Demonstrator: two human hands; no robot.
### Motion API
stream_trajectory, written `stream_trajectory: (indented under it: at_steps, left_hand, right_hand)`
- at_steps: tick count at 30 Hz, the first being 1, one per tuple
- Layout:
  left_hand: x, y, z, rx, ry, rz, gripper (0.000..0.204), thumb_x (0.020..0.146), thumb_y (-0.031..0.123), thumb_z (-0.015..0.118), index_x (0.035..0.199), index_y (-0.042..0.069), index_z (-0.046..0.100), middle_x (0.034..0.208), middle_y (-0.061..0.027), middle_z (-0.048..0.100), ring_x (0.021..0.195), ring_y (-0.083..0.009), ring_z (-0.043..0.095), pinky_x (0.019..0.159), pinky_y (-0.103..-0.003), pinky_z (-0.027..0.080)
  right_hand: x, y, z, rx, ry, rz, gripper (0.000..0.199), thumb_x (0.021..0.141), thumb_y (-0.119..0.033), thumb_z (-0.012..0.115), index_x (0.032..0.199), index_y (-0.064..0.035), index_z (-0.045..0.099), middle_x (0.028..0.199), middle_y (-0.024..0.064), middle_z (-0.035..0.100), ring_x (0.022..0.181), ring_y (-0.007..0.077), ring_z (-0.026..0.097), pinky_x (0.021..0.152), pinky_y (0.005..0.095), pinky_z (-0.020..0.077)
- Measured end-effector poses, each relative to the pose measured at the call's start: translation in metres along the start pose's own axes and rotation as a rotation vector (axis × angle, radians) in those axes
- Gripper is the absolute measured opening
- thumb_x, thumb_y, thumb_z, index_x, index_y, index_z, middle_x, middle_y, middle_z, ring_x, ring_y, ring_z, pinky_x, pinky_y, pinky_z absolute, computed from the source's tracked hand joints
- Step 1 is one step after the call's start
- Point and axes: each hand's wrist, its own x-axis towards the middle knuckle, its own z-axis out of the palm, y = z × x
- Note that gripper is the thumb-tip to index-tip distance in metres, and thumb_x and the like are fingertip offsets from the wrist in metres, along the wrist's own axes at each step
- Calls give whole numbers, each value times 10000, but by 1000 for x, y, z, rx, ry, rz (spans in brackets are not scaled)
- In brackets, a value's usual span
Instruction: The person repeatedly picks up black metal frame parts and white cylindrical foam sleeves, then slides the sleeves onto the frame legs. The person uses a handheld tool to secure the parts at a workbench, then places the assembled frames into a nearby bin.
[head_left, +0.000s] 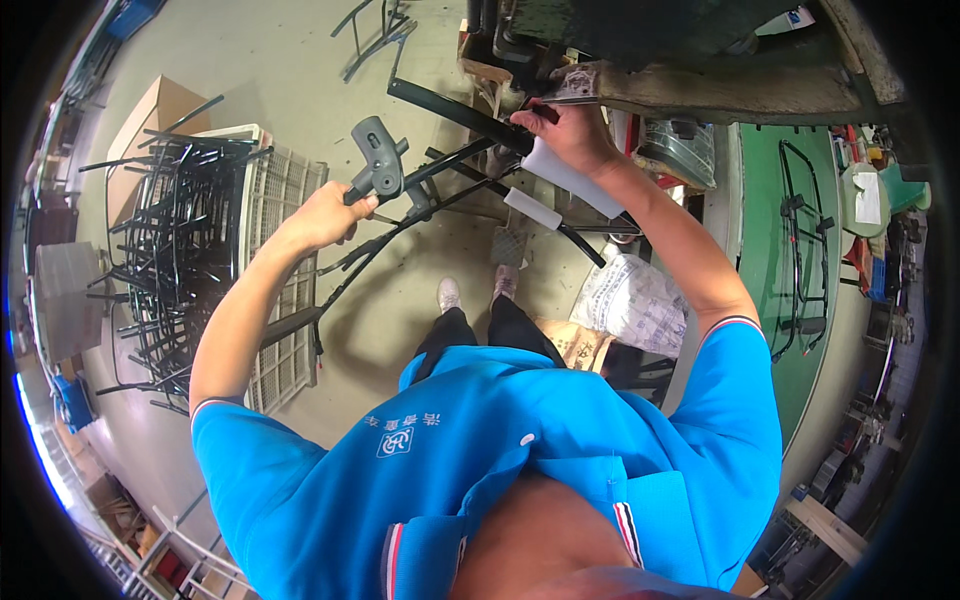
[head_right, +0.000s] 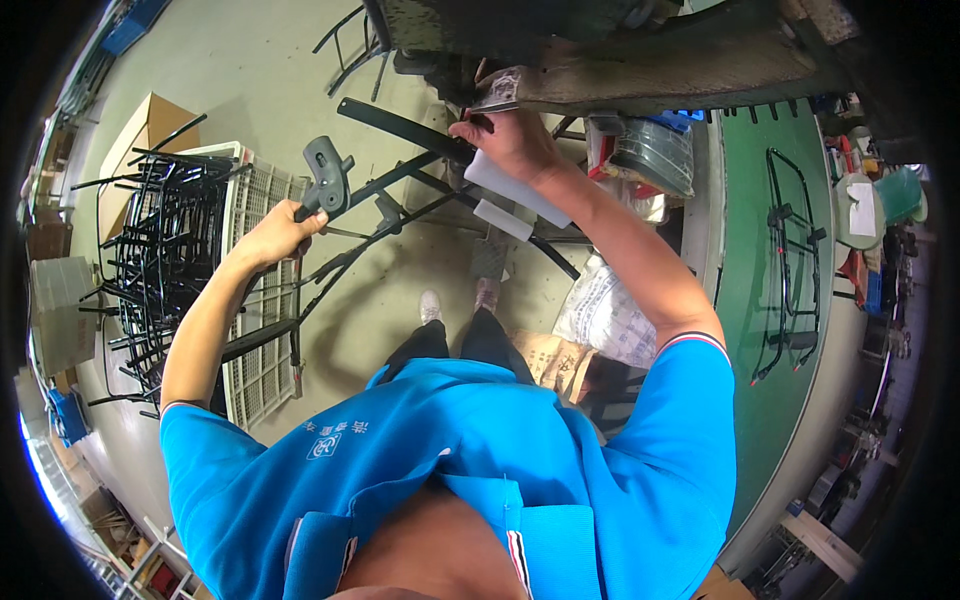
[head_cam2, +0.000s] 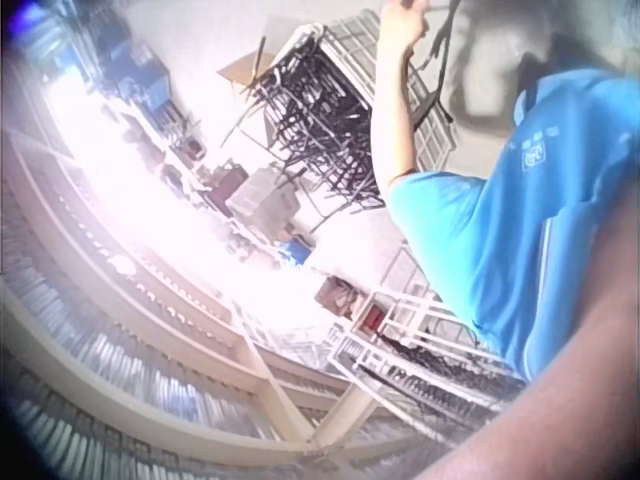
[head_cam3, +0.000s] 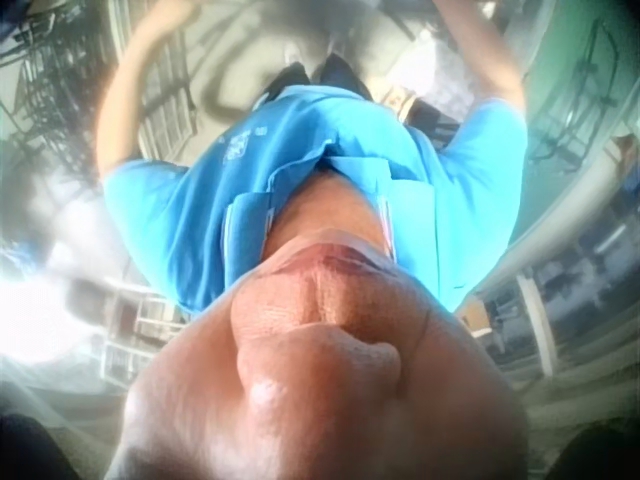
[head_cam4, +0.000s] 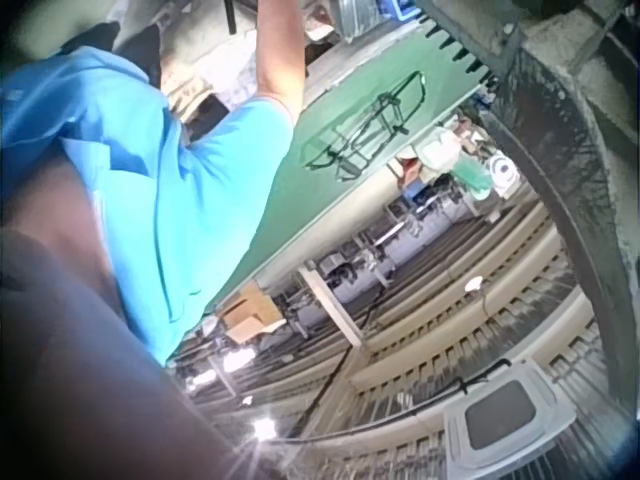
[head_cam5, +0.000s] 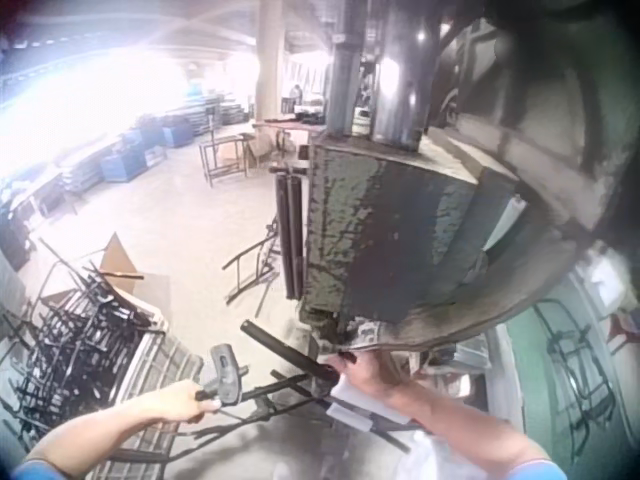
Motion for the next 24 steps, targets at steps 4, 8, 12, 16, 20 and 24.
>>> stream_trajectory:
  at_steps: [4,8,12,16,20,24]
  left_hand:
    - [8,2,-9,15,-44,1,328,897,306,568,730,23,563,510,4,466,426,-81,418,410,-255,329]
    - [9,-1,-12,91,-19,-27,329,898,318,565,756,21,584,512,-2,472,432,-85,422,416,-268,332]
    - [12,5,-14,121,-30,-15,321,899,311,560,771,19,598,514,-4,472,434,-91,428,426,-268,347]
    - [11,13,-21,159,-49,-6,328,895,310,567,751,16,591,513,-1,471,436,-94,432,433,-266,355]
    - [12,21,-32,162,-81,-21,336,895,314,567,737,18,583,516,7,469,444,-92,440,436,-263,362]
    - [7,27,-38,156,-94,-45,340,895,323,571,735,23,576,524,13,465,448,-85,433,439,-255,358]
  right_hand:
    - [11,-13,2,-450,-139,-96,363,829,-367,642,834,-5,625,728,130,627,655,266,622,572,353,480]
    - [-4,-58,-2,-576,-239,302,678,663,-436,759,1118,-4,502,820,184,620,753,343,619,676,402,505]
    - [-34,-54,3,-550,-316,250,852,719,-268,711,1413,-131,238,910,195,613,772,346,625,673,427,514]
    - [-30,-40,-3,-447,-208,174,633,743,-169,659,1320,-91,410,792,177,621,753,335,625,664,429,511]
    - [-24,-23,-13,-320,-221,138,517,754,-211,665,1218,-34,523,842,198,644,794,312,636,732,384,505]
    - [1,-31,-31,-137,-404,339,514,768,-230,662,1223,-31,529,964,179,652,855,251,639,813,324,478]
